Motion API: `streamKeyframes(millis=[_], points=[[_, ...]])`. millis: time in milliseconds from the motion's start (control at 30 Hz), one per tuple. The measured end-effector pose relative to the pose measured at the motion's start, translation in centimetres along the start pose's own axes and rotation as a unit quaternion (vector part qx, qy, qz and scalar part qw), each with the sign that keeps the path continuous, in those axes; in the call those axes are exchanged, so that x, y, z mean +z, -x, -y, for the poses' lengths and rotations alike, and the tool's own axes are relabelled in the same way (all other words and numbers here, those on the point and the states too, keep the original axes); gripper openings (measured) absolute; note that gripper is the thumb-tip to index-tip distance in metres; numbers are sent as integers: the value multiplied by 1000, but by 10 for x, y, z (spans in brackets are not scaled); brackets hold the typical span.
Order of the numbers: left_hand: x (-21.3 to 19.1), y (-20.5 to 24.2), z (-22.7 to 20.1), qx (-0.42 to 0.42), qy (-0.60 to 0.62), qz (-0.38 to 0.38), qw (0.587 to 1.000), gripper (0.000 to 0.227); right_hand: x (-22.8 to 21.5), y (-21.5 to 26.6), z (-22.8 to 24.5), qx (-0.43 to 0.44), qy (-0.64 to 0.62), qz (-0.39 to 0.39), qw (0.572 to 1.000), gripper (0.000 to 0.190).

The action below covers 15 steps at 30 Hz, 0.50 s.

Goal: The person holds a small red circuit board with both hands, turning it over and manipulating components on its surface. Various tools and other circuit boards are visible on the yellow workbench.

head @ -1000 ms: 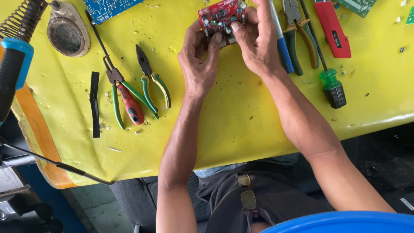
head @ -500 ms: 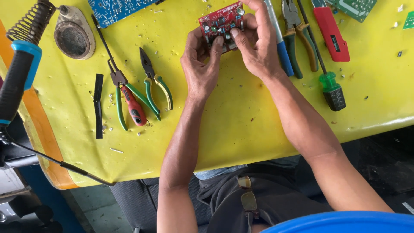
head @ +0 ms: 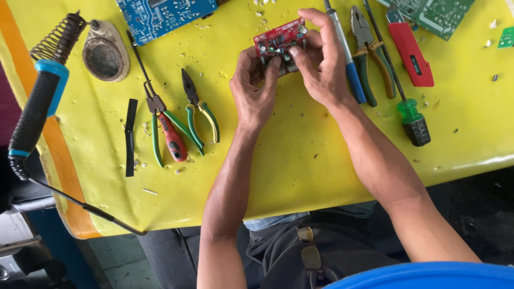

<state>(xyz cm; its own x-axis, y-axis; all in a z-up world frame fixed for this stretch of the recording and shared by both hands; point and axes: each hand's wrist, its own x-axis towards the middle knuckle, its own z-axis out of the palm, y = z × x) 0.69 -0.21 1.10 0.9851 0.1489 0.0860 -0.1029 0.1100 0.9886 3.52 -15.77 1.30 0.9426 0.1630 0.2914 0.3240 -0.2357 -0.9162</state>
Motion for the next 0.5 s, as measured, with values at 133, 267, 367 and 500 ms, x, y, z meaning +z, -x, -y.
streamKeyframes(millis=[133,267,367,500], points=[[0,1,3,-10,16,10,1000,31,1,2,0,7,-15,8,1000,40],[3,2,7,-11,27,-49,998,22,4,4,-8,-13,16,7,1000,50],[0,0,3,-35,49,-40,997,33,4,3,-15,-41,25,3,999,48],[0,1,6,-21,59,6,998,31,2,5,-10,11,30,-27,999,45]])
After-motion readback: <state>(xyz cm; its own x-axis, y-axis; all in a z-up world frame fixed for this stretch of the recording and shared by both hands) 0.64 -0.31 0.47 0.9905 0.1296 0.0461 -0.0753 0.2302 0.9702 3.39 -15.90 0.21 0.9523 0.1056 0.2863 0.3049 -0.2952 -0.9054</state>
